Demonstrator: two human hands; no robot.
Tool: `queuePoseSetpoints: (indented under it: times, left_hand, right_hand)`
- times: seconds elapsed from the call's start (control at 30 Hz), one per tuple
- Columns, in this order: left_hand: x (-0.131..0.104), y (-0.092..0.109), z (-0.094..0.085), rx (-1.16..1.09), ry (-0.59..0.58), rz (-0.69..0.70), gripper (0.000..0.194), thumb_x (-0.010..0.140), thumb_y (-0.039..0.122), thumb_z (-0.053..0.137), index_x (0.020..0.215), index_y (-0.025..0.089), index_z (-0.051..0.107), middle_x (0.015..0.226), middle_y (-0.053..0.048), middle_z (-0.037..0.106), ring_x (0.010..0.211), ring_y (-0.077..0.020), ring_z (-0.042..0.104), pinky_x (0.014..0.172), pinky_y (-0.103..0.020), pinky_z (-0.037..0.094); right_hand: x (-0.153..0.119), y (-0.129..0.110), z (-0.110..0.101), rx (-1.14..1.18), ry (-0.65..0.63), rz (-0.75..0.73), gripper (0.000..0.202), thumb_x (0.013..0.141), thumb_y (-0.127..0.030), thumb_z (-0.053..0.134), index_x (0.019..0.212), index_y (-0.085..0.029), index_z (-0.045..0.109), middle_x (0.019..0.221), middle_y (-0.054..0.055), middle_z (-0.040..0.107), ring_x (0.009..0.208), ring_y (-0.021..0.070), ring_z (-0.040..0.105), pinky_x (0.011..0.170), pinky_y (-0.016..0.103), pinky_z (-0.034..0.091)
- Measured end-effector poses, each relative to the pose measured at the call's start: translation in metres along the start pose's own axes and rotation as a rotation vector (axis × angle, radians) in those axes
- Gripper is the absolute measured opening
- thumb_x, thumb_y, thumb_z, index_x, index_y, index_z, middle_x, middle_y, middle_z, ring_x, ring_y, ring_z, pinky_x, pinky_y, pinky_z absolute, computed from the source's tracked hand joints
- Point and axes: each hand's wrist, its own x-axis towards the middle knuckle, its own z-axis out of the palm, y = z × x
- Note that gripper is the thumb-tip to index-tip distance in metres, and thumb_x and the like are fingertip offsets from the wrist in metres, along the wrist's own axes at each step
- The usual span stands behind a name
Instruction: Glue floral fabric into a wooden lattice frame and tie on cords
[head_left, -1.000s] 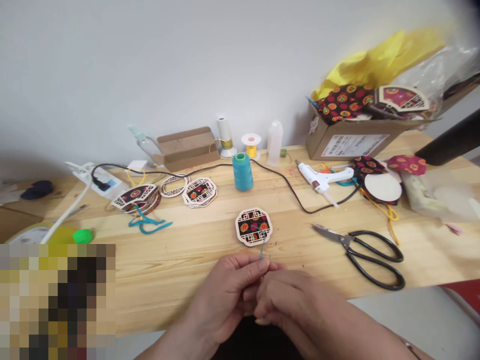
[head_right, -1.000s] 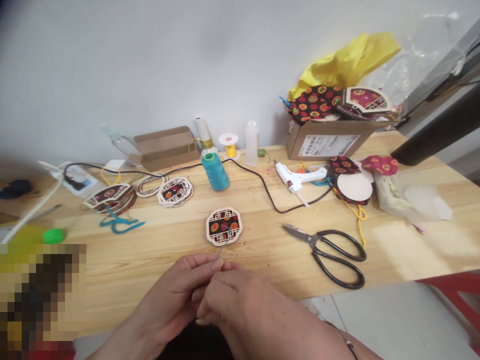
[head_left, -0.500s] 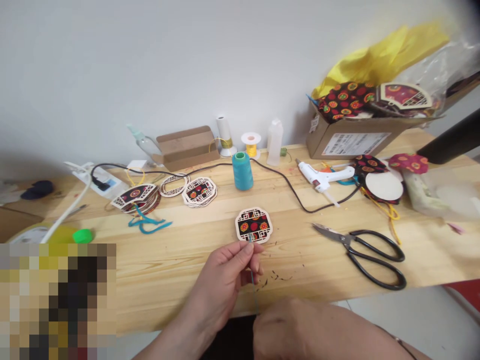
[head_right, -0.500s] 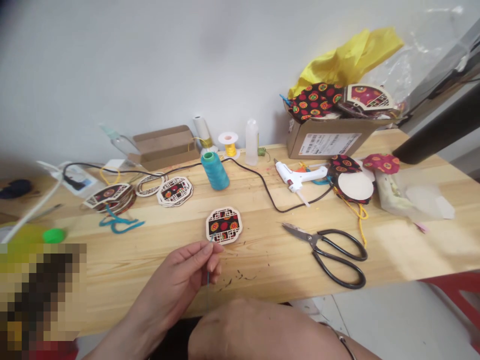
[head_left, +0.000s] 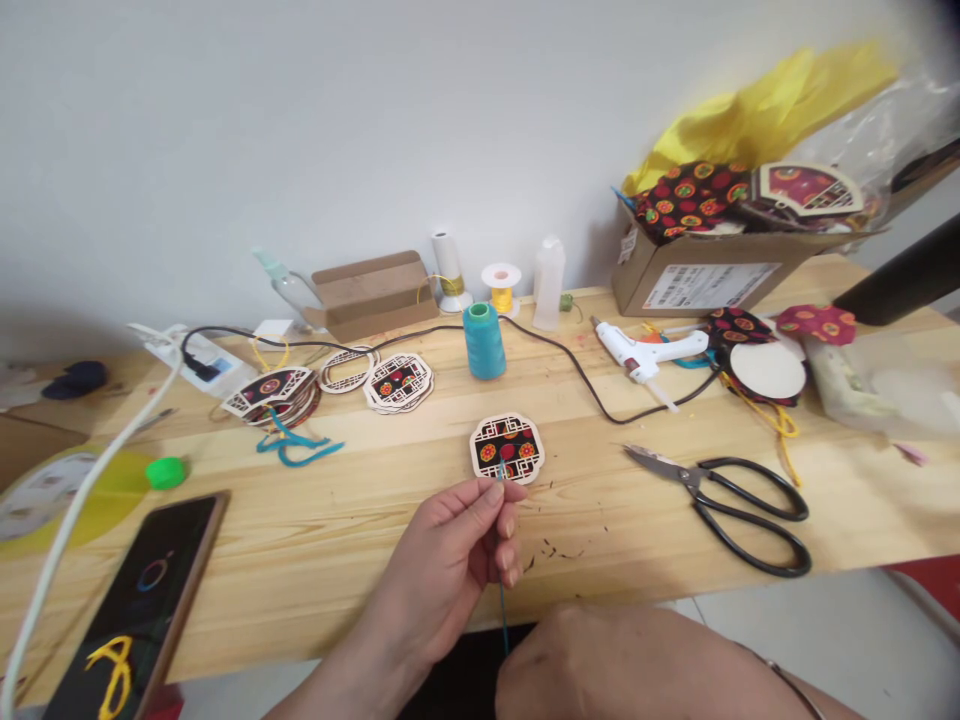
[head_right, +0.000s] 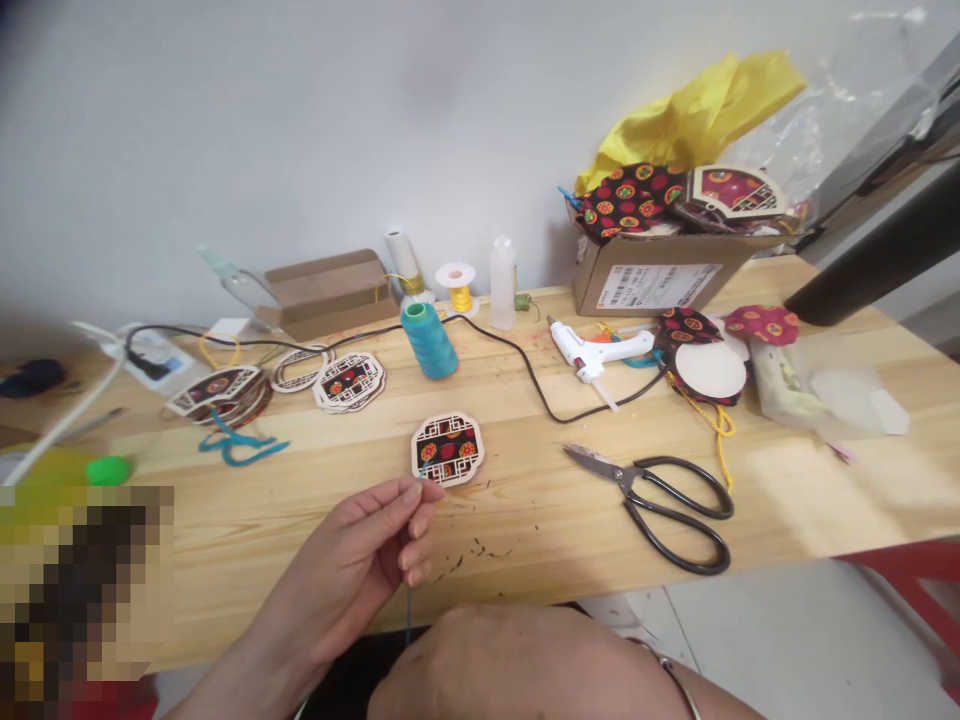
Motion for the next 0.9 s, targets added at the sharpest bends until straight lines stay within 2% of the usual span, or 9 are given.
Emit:
queuePoseSetpoints:
  times: [0.17, 0.3, 0.43, 0.5, 0.57, 0.63, 0.7, 0.8, 0.9]
  left_hand:
    - [0.0, 0.0, -0.001, -0.02, 0.033, -0.012, 0.014, 0.079, 0.024, 0.067, 0.079, 0.01, 0.068, 0.059, 0.004, 0.048, 0.042, 0.0004, 0.031, 0.041, -0.013, 0.025]
    - [0.0, -0.001, -0.001, 0.024, 0.062, 0.002, 0.018, 0.077, 0.028, 0.07, 0.078, 0.01, 0.069, 0.056, 0.005, 0.044, 0.044, -0.0005, 0.024, 0.042, -0.014, 0.02]
    - [-0.001, -0.001, 0.0, 0.069, 0.061, 0.022, 0.017, 0.076, 0.028, 0.07, 0.076, 0.011, 0.069, 0.054, 0.006, 0.042, 0.046, -0.002, 0.022, 0.041, -0.015, 0.016]
    - [-0.002, 0.0, 0.0, 0.102, 0.065, 0.026, 0.016, 0.075, 0.027, 0.07, 0.075, 0.011, 0.069, 0.053, 0.006, 0.041, 0.046, -0.0025, 0.022, 0.041, -0.015, 0.014]
    - [-0.003, 0.0, 0.0, 0.14, 0.075, 0.029, 0.015, 0.074, 0.027, 0.07, 0.074, 0.012, 0.07, 0.052, 0.006, 0.04, 0.046, -0.003, 0.022, 0.041, -0.016, 0.013]
    - [-0.004, 0.0, -0.001, 0.181, 0.093, 0.042, 0.016, 0.074, 0.029, 0.069, 0.074, 0.013, 0.07, 0.051, 0.006, 0.04, 0.046, -0.0036, 0.022, 0.041, -0.016, 0.013]
    - [-0.006, 0.0, -0.003, 0.215, 0.114, 0.061, 0.017, 0.074, 0.03, 0.069, 0.074, 0.013, 0.071, 0.051, 0.006, 0.039, 0.047, -0.004, 0.022, 0.042, -0.017, 0.013]
    - [-0.008, 0.0, -0.005, 0.249, 0.132, 0.086, 0.019, 0.075, 0.033, 0.068, 0.074, 0.014, 0.071, 0.052, 0.007, 0.033, 0.048, -0.0047, 0.019, 0.042, -0.017, 0.013]
    - [-0.007, 0.0, -0.007, 0.264, 0.128, 0.098, 0.021, 0.077, 0.034, 0.066, 0.075, 0.014, 0.072, 0.052, 0.008, 0.028, 0.047, -0.0049, 0.016, 0.042, -0.018, 0.013]
  right_hand:
    - [0.004, 0.001, 0.003, -0.018, -0.105, 0.068, 0.016, 0.081, -0.019, 0.055, 0.066, -0.017, 0.061, 0.062, -0.001, 0.062, 0.051, 0.0094, 0.051, 0.05, 0.019, 0.036]
    - [0.005, 0.004, 0.001, 0.006, -0.141, 0.023, 0.014, 0.082, -0.019, 0.055, 0.069, -0.016, 0.061, 0.066, -0.001, 0.063, 0.055, 0.0096, 0.053, 0.051, 0.018, 0.037]
    - [-0.001, 0.006, 0.0, 0.059, -0.043, -0.05, 0.012, 0.082, -0.012, 0.055, 0.073, -0.017, 0.061, 0.071, -0.003, 0.064, 0.061, 0.0086, 0.054, 0.054, 0.016, 0.039]
    - [-0.01, 0.006, -0.003, 0.092, 0.057, -0.096, 0.011, 0.081, -0.008, 0.055, 0.08, -0.016, 0.063, 0.079, -0.002, 0.066, 0.07, 0.0091, 0.057, 0.061, 0.016, 0.041]
    - [-0.023, 0.006, -0.009, 0.137, 0.175, -0.08, 0.012, 0.082, -0.013, 0.058, 0.091, -0.016, 0.065, 0.087, 0.0, 0.068, 0.076, 0.0103, 0.059, 0.068, 0.017, 0.044]
    - [-0.038, 0.007, -0.018, 0.175, 0.325, 0.065, 0.014, 0.085, -0.023, 0.058, 0.097, -0.019, 0.064, 0.089, 0.001, 0.067, 0.074, 0.0111, 0.059, 0.068, 0.02, 0.045]
    - [-0.055, 0.014, -0.024, 0.128, 0.519, 0.299, 0.013, 0.09, -0.028, 0.051, 0.094, -0.022, 0.062, 0.088, 0.002, 0.066, 0.073, 0.0123, 0.059, 0.067, 0.023, 0.046]
    - [-0.081, 0.033, -0.023, -0.193, 0.772, 0.667, 0.026, 0.093, -0.033, 0.037, 0.091, -0.021, 0.061, 0.09, 0.007, 0.065, 0.08, 0.0203, 0.06, 0.07, 0.033, 0.047]
    - [-0.109, 0.055, -0.007, -0.463, 0.814, 0.916, 0.028, 0.086, -0.035, 0.038, 0.089, -0.018, 0.061, 0.087, 0.012, 0.064, 0.083, 0.0302, 0.06, 0.07, 0.044, 0.047]
